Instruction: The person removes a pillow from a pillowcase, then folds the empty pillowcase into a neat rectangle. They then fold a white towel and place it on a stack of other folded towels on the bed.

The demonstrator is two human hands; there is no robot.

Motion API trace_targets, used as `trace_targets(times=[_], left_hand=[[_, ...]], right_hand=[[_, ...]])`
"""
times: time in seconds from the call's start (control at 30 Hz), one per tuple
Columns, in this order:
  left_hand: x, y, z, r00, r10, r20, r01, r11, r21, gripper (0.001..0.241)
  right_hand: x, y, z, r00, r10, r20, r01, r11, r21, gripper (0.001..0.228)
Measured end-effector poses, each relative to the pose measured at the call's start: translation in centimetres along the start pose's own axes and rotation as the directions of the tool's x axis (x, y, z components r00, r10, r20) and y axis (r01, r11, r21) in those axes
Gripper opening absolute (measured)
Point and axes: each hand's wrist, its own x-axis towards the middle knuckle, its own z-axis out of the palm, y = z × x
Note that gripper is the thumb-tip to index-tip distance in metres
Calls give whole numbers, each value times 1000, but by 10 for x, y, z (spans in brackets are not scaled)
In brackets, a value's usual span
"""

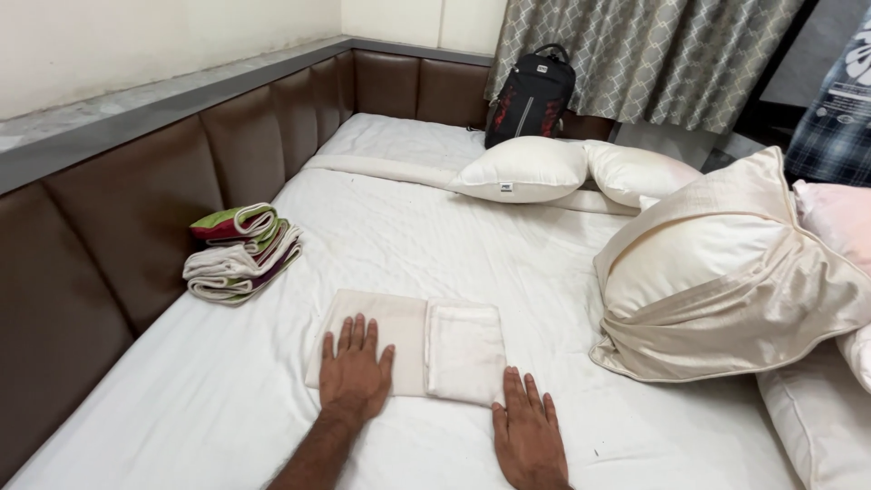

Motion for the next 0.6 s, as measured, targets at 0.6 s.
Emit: trace_targets(times=[0.6], left_hand=[[-20, -53, 6, 851, -522, -54, 356, 649, -673, 64]], right_hand=[[9, 12, 23, 989, -17, -145, 16, 1000, -7, 67]])
